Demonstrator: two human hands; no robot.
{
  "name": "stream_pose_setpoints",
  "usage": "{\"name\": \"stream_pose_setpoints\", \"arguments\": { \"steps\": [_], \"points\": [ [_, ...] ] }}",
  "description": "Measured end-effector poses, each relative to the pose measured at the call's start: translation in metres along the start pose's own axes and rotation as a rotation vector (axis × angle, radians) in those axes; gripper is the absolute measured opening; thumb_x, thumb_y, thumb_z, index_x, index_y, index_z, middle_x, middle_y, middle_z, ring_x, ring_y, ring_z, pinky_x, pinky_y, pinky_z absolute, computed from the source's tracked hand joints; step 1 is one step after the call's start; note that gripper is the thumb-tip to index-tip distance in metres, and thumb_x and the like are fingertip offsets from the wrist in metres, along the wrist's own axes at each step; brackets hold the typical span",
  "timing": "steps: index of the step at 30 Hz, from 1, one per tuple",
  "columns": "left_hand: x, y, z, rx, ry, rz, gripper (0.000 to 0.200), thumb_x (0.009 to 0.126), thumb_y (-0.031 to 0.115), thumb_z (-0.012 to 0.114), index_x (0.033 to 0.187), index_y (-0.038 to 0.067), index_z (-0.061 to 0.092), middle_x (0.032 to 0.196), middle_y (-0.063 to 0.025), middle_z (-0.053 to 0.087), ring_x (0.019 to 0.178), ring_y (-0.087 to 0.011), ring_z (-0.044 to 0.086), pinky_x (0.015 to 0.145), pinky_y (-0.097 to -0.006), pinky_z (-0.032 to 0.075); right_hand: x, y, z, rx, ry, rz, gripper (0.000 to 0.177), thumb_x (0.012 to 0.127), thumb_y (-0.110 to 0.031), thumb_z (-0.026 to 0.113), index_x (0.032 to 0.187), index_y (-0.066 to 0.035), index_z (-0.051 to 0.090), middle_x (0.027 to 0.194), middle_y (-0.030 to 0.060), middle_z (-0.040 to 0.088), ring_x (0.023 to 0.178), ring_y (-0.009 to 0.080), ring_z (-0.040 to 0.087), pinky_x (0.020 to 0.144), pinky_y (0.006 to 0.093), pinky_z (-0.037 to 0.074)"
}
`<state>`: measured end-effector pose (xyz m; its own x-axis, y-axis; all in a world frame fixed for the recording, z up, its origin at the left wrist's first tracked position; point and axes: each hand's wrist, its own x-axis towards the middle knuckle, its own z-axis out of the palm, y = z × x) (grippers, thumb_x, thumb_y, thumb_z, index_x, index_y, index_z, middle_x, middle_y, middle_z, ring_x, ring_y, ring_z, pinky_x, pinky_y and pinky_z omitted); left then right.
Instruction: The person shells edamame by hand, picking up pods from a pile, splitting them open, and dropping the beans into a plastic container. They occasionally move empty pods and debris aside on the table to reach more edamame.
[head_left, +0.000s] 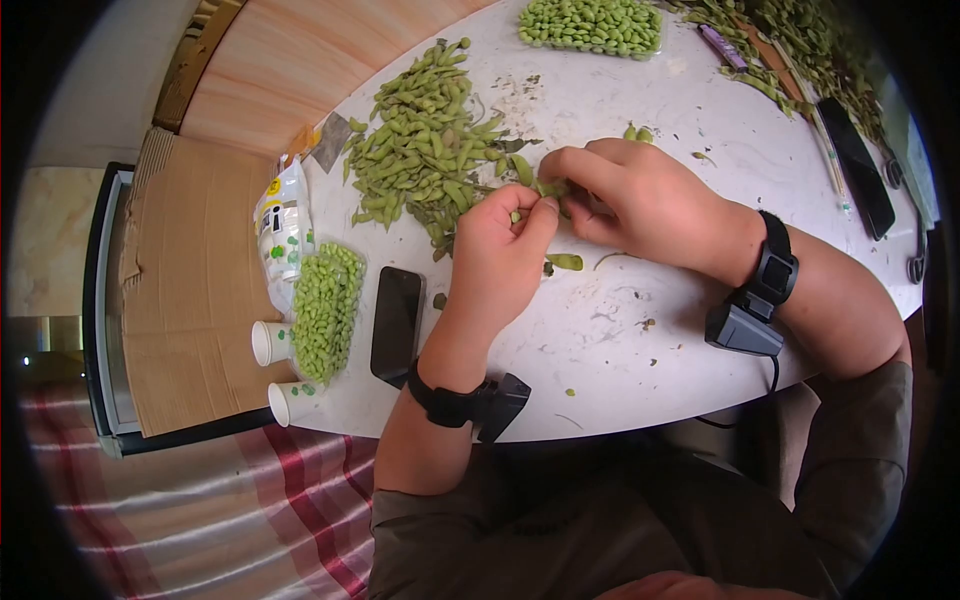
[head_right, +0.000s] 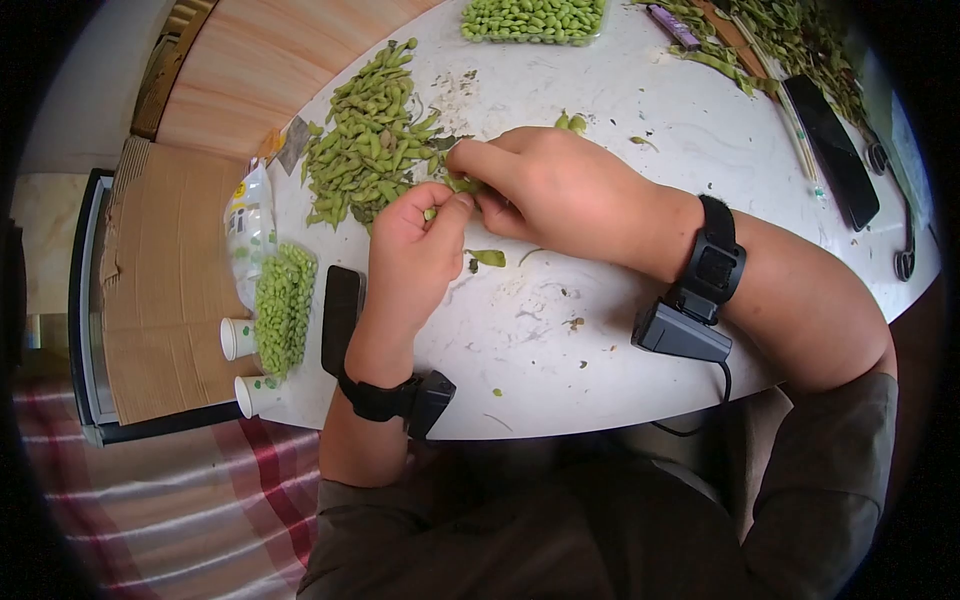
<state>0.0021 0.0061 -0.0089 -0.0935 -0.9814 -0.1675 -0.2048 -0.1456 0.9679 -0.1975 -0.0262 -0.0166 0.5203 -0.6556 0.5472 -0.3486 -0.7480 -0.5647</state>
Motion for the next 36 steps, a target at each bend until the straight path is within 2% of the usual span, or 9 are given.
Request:
{"name": "stream_pose_setpoints", "arguments": {
  "steps": [7, 9, 12, 14, 18, 22, 25, 31, 36],
  "points": [
    [0.002, -0.004, -0.001, -0.011, 0.006, -0.012, 0.018, 0.1, 0.012, 0.065, 0.09, -0.003, 0.065, 0.072, 0.0043, 0.057, 0.064, -0.0007, 0.045, 0.053, -0.0222, 0.036, 0.001, 0.004, -0.001, -0.094, 0.031, -0.07, 0.022, 0.085, -0.007, 0.07, 0.103, -0.001, 0.06, 0.086, 0.0183, 0.066, 0.08, 0.0398, 0.066, 0.07, 0.047, 0.054],
    [0.003, -0.004, 0.001, -0.011, 0.028, -0.006, 0.012, 0.102, 0.011, 0.063, 0.092, 0.005, 0.06, 0.059, 0.0083, 0.041, 0.048, -0.001, 0.031, 0.044, -0.0221, 0.024, 0.002, -0.001, -0.005, -0.1, 0.014, -0.064, 0.02, 0.086, -0.006, 0.068, 0.103, -0.001, 0.059, 0.086, 0.0191, 0.066, 0.08, 0.0403, 0.066, 0.07, 0.0458, 0.054],
    [0.004, -0.004, 0.0, -0.022, 0.096, 0.009, 0.015, 0.102, 0.011, 0.062, 0.089, 0.006, 0.058, 0.06, 0.0081, 0.041, 0.048, -0.0014, 0.03, 0.044, -0.0224, 0.024, 0.003, -0.007, -0.008, 0.207, -0.008, 0.277, 0.015, 0.09, -0.005, 0.063, 0.102, 0.0, 0.056, 0.083, 0.0148, 0.065, 0.074, 0.0322, 0.067, 0.066, 0.0402, 0.054],
    [0.005, -0.003, -0.002, -0.033, 0.112, 0.033, 0.016, 0.103, 0.012, 0.061, 0.089, 0.006, 0.057, 0.06, 0.008, 0.04, 0.048, -0.0016, 0.03, 0.044, -0.0226, 0.024, 0.006, 0.007, 0.003, 0.704, 0.17, 0.527, 0.01, 0.096, -0.002, 0.052, 0.105, -0.005, 0.053, 0.09, 0.0051, 0.059, 0.075, 0.0134, 0.056, 0.068, 0.027, 0.049],
    [0.005, 0.002, 0.001, -0.104, 0.155, 0.047, 0.018, 0.104, 0.013, 0.06, 0.088, 0.007, 0.056, 0.06, 0.0076, 0.039, 0.049, -0.002, 0.03, 0.044, -0.0231, 0.025, 0.012, 0.005, -0.002, 1.164, 0.067, 0.727, 0.008, 0.098, -0.008, 0.051, 0.106, -0.007, 0.054, 0.093, 0.0026, 0.058, 0.078, 0.01, 0.054, 0.069, 0.025, 0.046],
    [0.004, 0.002, 0.001, -0.106, 0.145, 0.064, 0.018, 0.104, 0.014, 0.06, 0.089, 0.007, 0.056, 0.06, 0.0073, 0.04, 0.049, -0.002, 0.03, 0.044, -0.0234, 0.026, 0.01, -0.002, -0.002, 1.163, -0.046, 0.754, 0.008, 0.099, -0.013, 0.058, 0.102, -0.006, 0.056, 0.084, 0.0011, 0.057, 0.075, 0.01, 0.054, 0.064, 0.028, 0.045],
    [0.0, 0.005, 0.003, -0.081, 0.145, 0.073, 0.018, 0.105, 0.016, 0.06, 0.09, 0.006, 0.057, 0.061, 0.0069, 0.04, 0.049, -0.0023, 0.031, 0.044, -0.0235, 0.027, 0.004, -0.006, 0.002, 0.114, -0.027, 0.196, 0.023, 0.094, -0.024, 0.065, 0.093, -0.001, 0.063, 0.074, 0.0169, 0.061, 0.07, 0.0339, 0.064, 0.064, 0.0421, 0.051],
    [0.0, -0.006, 0.006, -0.087, 0.119, 0.147, 0.019, 0.101, 0.013, 0.068, 0.087, 0.003, 0.061, 0.07, 0.0082, 0.049, 0.062, 0.0004, 0.039, 0.052, -0.0206, 0.031, 0.0, -0.009, 0.0, -0.128, -0.078, 0.097, 0.021, 0.095, -0.019, 0.057, 0.088, 0.001, 0.061, 0.077, 0.0192, 0.064, 0.077, 0.0405, 0.065, 0.069, 0.0482, 0.053],
    [-0.001, 0.0, 0.005, -0.076, 0.094, 0.136, 0.018, 0.1, 0.011, 0.068, 0.086, 0.003, 0.06, 0.068, 0.0082, 0.047, 0.06, -0.0004, 0.038, 0.051, -0.0207, 0.032, -0.001, -0.003, 0.001, 0.056, -0.068, 0.139, 0.023, 0.097, -0.017, 0.052, 0.085, 0.002, 0.058, 0.078, 0.0228, 0.062, 0.076, 0.0441, 0.062, 0.07, 0.0504, 0.051]
  ]
}}
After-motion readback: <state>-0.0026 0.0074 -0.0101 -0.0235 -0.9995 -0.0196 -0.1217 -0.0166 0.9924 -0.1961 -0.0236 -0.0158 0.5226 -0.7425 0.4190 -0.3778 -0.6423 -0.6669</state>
